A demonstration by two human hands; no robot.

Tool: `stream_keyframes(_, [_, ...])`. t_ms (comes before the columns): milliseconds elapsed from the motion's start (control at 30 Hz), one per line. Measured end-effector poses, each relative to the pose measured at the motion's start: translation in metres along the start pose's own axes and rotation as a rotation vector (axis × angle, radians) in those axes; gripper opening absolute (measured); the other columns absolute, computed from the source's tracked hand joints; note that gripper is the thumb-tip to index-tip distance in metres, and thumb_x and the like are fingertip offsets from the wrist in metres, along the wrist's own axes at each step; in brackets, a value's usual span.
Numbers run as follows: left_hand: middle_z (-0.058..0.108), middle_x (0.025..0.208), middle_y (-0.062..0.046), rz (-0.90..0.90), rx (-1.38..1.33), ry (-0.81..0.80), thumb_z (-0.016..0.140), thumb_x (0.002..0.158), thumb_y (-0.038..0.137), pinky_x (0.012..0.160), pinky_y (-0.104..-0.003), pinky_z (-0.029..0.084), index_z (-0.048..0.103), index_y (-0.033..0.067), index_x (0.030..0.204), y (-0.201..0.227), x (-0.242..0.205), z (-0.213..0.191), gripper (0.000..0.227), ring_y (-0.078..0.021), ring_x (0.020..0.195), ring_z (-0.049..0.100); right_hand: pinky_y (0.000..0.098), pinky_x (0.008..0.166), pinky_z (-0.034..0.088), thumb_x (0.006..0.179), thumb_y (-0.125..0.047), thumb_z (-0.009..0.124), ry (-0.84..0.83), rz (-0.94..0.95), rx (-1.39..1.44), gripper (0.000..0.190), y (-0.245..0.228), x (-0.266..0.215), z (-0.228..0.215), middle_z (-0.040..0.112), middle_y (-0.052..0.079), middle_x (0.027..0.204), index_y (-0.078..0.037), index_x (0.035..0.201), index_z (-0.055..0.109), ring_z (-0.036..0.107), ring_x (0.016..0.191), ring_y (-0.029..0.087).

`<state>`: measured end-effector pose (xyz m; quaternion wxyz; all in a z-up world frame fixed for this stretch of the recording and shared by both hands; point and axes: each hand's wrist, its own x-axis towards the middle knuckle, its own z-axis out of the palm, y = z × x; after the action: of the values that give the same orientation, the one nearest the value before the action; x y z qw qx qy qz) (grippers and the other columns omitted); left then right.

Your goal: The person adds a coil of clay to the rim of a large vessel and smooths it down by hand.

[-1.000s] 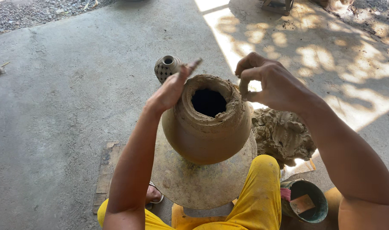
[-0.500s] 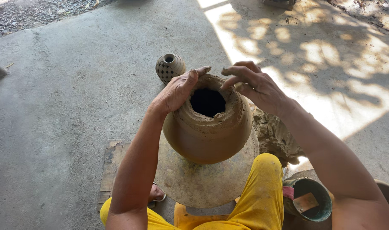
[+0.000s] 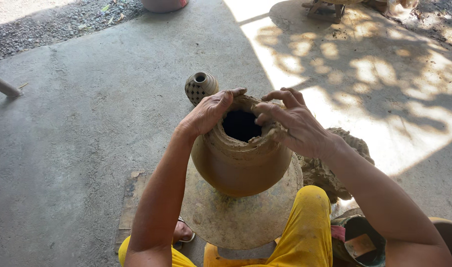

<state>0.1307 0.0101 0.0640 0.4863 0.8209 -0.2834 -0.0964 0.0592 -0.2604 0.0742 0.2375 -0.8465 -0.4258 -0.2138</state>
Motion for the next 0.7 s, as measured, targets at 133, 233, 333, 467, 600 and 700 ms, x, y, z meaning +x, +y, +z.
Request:
stream_keyframes(133, [0.050, 0.159, -0.013, 0.054, 0.158, -0.015, 0.017, 0.081, 0.096, 0.129, -0.050, 0.030, 0.055, 0.0181, 0.149, 0.006, 0.006, -0.008, 0.111, -0.0310, 0.153, 0.040, 0.0569, 0.128, 0.018, 0.091, -0.072, 0.026, -0.012, 0.152, 0.167, 0.086, 0.005, -0.018, 0.001, 0.056, 0.007, 0.141, -0.017, 0.152, 0.050, 0.035, 0.152, 0.030])
stream_keyframes(233, [0.004, 0.179, -0.010, -0.162, 0.641, -0.062, 0.039, 0.092, 0.078, 0.112, -0.083, 0.000, 0.049, 0.0391, 0.159, 0.017, 0.013, -0.011, 0.077, -0.0472, 0.159, -0.009, 0.0495, 0.128, 0.025, 0.098, -0.061, 0.028, 0.331, 0.254, 0.502, 0.078, 0.033, -0.046, 0.006, 0.041, 0.013, 0.167, -0.013, 0.157, 0.047, 0.033, 0.156, 0.028])
stream_keyframes(333, [-0.004, 0.168, -0.013, 0.005, 0.712, -0.005, 0.078, 0.072, 0.064, 0.107, -0.082, 0.004, 0.016, 0.0335, 0.161, 0.041, 0.029, -0.008, 0.113, -0.0425, 0.152, -0.005, 0.0443, 0.127, 0.031, 0.116, -0.025, 0.031, 0.737, 0.583, 0.275, 0.048, 0.066, -0.092, 0.058, 0.043, 0.016, 0.166, -0.007, 0.160, 0.039, 0.039, 0.154, 0.024])
stream_keyframes(467, [0.019, 0.167, -0.014, 0.035, 1.027, -0.256, 0.089, 0.072, 0.046, 0.112, -0.077, 0.015, 0.015, 0.0361, 0.161, 0.072, 0.043, 0.020, 0.116, -0.0408, 0.151, 0.013, 0.0525, 0.130, 0.016, 0.105, -0.020, 0.027, 0.469, 1.072, 0.078, 0.057, 0.073, -0.187, 0.215, 0.038, 0.021, 0.161, -0.005, 0.159, 0.036, 0.031, 0.152, 0.037])
stream_keyframes(600, [0.076, 0.113, -0.016, -0.034, 1.181, -0.336, 0.075, 0.092, 0.046, 0.103, -0.058, 0.054, 0.048, 0.0060, 0.142, 0.064, 0.054, 0.031, 0.069, -0.0335, 0.110, 0.073, 0.0632, 0.120, 0.007, 0.109, -0.037, 0.038, 0.366, 1.025, -0.078, 0.070, 0.057, -0.255, 0.314, 0.015, 0.031, 0.166, 0.007, 0.160, 0.021, 0.005, 0.153, 0.047])
stream_keyframes(700, [0.075, 0.094, -0.015, 0.190, 1.169, -0.228, 0.077, 0.092, 0.035, 0.082, -0.045, 0.064, 0.064, 0.0032, 0.109, 0.036, 0.064, 0.031, 0.039, -0.0290, 0.088, 0.076, 0.0601, 0.125, 0.015, 0.095, -0.047, 0.045, -0.162, 1.001, -0.473, 0.063, 0.056, -0.268, 0.335, 0.026, 0.016, 0.163, -0.019, 0.151, 0.043, 0.015, 0.154, 0.037])
